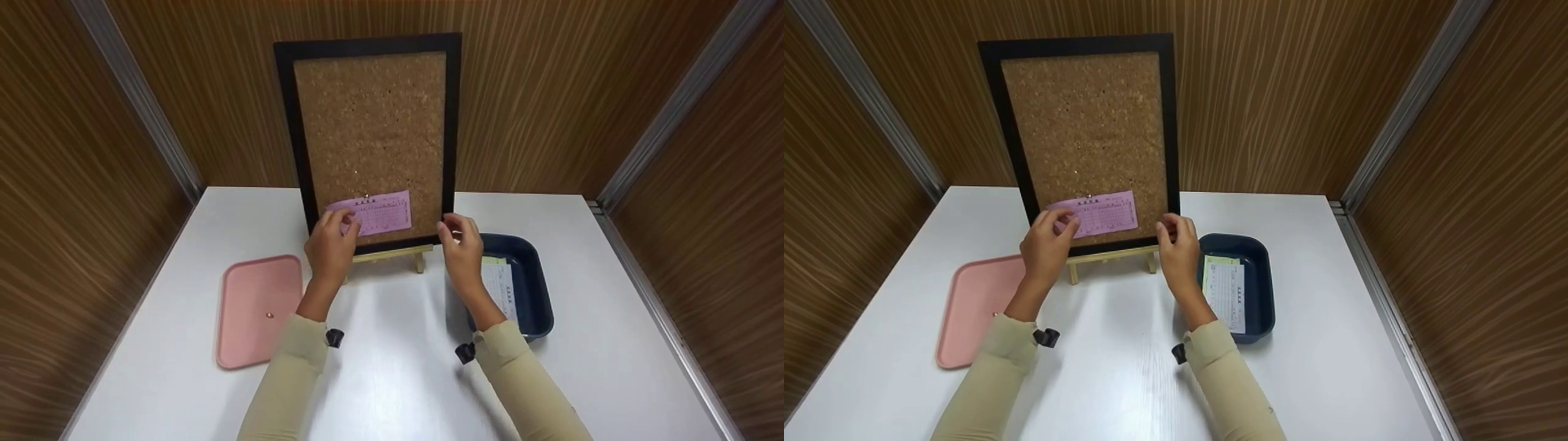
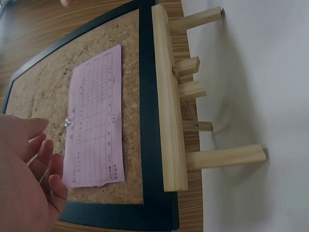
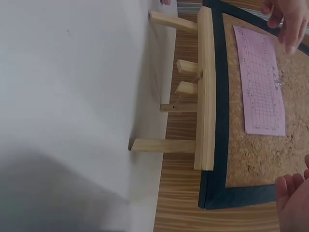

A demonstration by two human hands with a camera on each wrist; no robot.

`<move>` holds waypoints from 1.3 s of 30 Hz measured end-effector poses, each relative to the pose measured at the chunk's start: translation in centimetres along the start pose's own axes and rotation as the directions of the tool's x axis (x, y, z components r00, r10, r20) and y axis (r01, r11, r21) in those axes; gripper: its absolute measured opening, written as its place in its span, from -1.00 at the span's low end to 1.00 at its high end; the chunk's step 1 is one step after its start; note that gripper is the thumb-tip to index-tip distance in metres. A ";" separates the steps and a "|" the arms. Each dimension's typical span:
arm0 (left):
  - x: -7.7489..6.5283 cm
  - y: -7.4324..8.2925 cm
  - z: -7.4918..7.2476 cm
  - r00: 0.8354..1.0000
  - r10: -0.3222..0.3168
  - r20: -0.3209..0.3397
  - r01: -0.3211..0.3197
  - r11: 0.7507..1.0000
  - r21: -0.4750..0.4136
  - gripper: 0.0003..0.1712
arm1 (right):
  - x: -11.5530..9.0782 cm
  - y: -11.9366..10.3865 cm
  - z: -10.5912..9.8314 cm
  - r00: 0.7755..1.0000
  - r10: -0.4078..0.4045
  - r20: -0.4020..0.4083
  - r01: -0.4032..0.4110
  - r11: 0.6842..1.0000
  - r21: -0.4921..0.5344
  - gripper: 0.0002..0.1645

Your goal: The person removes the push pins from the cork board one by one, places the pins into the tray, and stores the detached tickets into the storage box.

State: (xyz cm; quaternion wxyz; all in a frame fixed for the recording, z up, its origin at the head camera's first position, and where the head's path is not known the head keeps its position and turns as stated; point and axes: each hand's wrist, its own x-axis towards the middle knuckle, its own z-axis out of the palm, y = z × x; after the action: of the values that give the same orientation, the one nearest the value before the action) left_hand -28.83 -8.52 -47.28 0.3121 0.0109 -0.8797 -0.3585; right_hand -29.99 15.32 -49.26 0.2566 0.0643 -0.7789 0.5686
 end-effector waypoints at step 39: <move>2.4 0.5 4.3 0.998 -0.047 -0.030 0.048 0.998 0.035 -0.73 | 2.3 0.0 6.3 0.994 0.073 0.080 -0.087 0.979 0.186 -0.73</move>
State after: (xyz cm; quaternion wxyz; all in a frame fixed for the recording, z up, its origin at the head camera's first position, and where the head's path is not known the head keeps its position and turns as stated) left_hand -33.07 -6.04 -48.01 0.3160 0.0427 -0.8807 -0.3502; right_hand -34.02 9.97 -49.54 0.1977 0.0778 -0.7320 0.6473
